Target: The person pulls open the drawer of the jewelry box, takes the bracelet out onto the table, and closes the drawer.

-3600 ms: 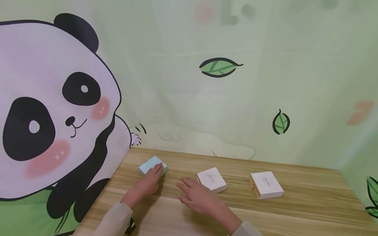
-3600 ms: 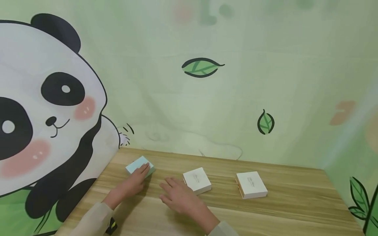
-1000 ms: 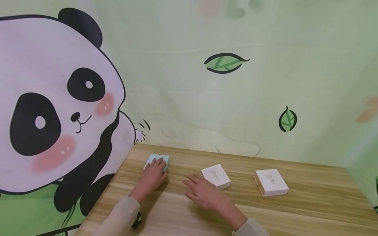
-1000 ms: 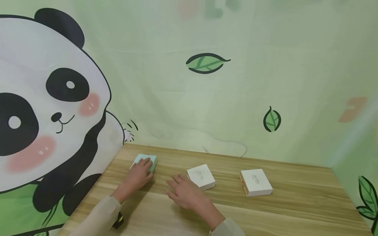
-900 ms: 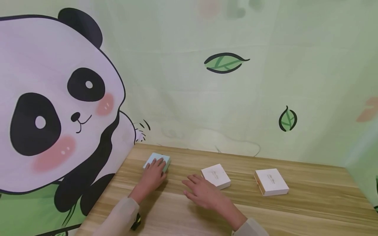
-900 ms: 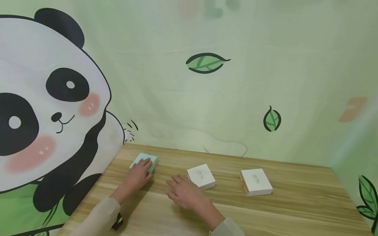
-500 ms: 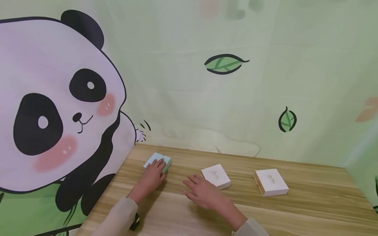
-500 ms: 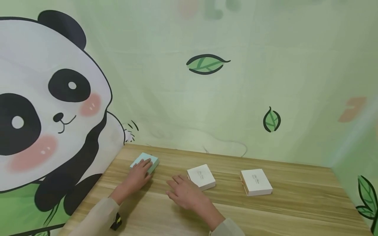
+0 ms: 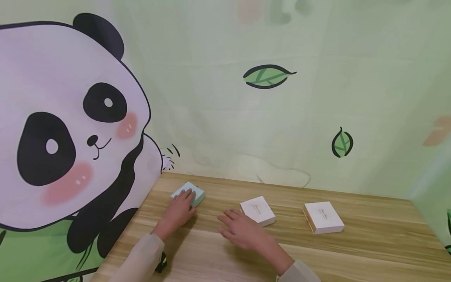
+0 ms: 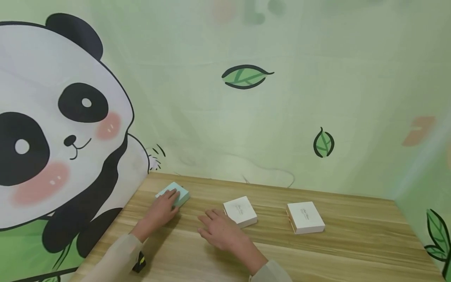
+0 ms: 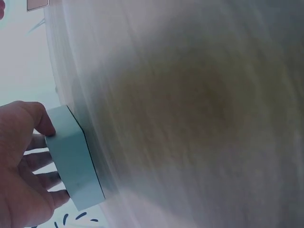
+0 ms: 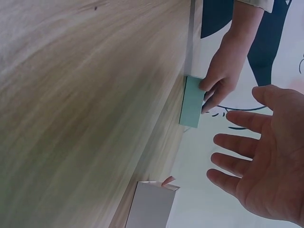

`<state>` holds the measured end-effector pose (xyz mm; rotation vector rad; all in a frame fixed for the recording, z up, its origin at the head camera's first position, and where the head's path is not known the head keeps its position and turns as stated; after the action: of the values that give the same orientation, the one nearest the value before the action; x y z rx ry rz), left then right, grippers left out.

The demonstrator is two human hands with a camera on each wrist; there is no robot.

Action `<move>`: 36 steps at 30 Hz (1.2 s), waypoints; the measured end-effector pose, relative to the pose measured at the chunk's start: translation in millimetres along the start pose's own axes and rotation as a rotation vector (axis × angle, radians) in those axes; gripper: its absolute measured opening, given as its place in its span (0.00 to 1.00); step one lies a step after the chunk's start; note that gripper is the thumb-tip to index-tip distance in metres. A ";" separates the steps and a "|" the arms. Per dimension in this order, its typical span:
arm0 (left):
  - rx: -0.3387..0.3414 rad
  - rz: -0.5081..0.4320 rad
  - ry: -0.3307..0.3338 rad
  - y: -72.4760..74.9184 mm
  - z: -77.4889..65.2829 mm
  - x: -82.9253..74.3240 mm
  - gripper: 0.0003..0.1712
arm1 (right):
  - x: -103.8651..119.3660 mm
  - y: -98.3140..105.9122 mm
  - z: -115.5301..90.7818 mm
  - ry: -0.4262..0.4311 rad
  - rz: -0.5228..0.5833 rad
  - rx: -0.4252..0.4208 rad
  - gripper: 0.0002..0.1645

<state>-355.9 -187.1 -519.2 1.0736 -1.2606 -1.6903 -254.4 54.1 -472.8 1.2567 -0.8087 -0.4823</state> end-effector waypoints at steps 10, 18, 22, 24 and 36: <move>-0.100 -0.041 -0.105 3.0 -5.2 -0.3 0.33 | -0.3 -2.1 0.4 0.014 -0.020 -0.004 0.29; -0.131 -0.077 -0.174 4.2 -8.3 1.9 0.32 | 0.5 -2.7 -1.4 0.011 0.003 -0.004 0.29; -0.104 -0.062 -0.189 4.3 -8.0 2.1 0.32 | 1.5 -4.3 -1.0 0.009 0.012 -0.005 0.30; -0.088 -0.046 -0.198 4.3 -7.2 2.1 0.32 | 2.2 -4.3 -0.9 0.008 0.012 -0.008 0.30; -0.053 -0.053 -0.230 11.0 -4.2 1.1 0.30 | 3.7 -2.0 0.1 0.011 0.017 -0.031 0.29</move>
<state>-351.4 -192.0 -509.4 0.9078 -1.3308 -1.9196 -251.9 50.8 -473.7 1.2222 -0.7992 -0.4719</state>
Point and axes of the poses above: each hand's wrist, its own z-axis towards the middle knuckle, its own y-axis out of the back of the hand, x = y × z, the point moved 3 cm from there along z, towards the middle knuckle
